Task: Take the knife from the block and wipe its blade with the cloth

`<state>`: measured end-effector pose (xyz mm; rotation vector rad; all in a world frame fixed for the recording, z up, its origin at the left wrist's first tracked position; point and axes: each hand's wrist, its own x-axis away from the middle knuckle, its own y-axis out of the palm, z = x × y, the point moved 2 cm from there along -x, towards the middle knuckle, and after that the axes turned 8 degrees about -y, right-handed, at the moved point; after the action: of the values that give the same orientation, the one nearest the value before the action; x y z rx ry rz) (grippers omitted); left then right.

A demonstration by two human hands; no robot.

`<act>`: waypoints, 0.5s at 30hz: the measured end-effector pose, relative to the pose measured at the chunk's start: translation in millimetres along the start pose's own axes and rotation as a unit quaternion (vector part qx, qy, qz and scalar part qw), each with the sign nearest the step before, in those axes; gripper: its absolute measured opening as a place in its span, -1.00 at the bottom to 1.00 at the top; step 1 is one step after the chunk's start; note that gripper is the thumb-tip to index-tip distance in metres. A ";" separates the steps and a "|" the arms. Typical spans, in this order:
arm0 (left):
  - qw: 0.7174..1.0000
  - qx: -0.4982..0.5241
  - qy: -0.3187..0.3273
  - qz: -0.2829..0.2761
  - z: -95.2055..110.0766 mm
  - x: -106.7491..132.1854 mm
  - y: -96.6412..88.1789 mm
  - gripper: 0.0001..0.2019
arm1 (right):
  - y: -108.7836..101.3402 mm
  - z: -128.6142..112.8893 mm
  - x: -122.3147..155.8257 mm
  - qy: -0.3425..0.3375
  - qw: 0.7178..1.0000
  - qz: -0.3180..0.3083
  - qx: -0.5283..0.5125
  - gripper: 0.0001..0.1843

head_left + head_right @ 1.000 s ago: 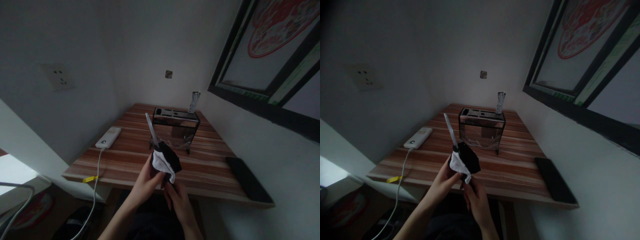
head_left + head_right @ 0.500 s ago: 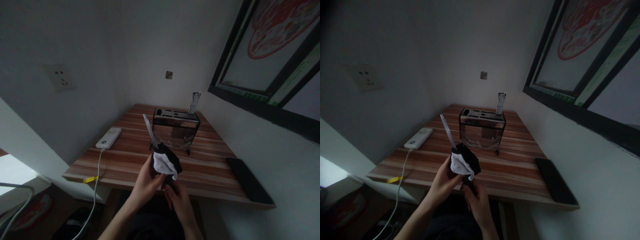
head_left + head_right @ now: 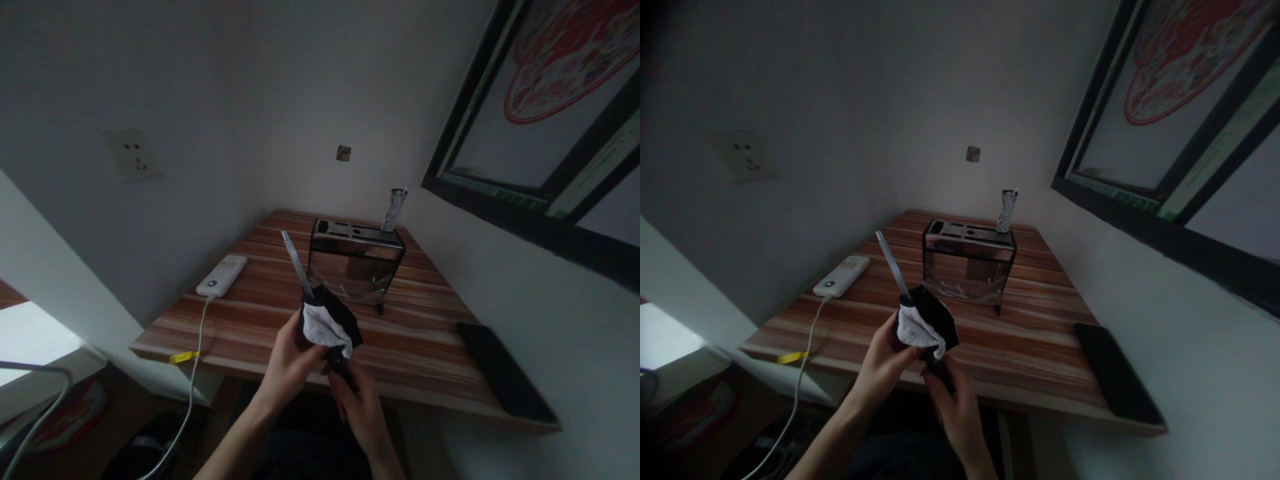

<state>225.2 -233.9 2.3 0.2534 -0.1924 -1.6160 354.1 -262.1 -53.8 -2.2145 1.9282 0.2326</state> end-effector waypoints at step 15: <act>0.995 0.031 0.071 0.055 28.0 -20.2 -10.2 -0.68 | -11.3 5.9 3.5 -0.032 0.997 -0.002 0.067 -0.63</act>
<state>208.6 -214.0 27.3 0.3972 -0.1455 -1.4774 365.9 -262.5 -59.8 -2.0991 1.8488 0.1664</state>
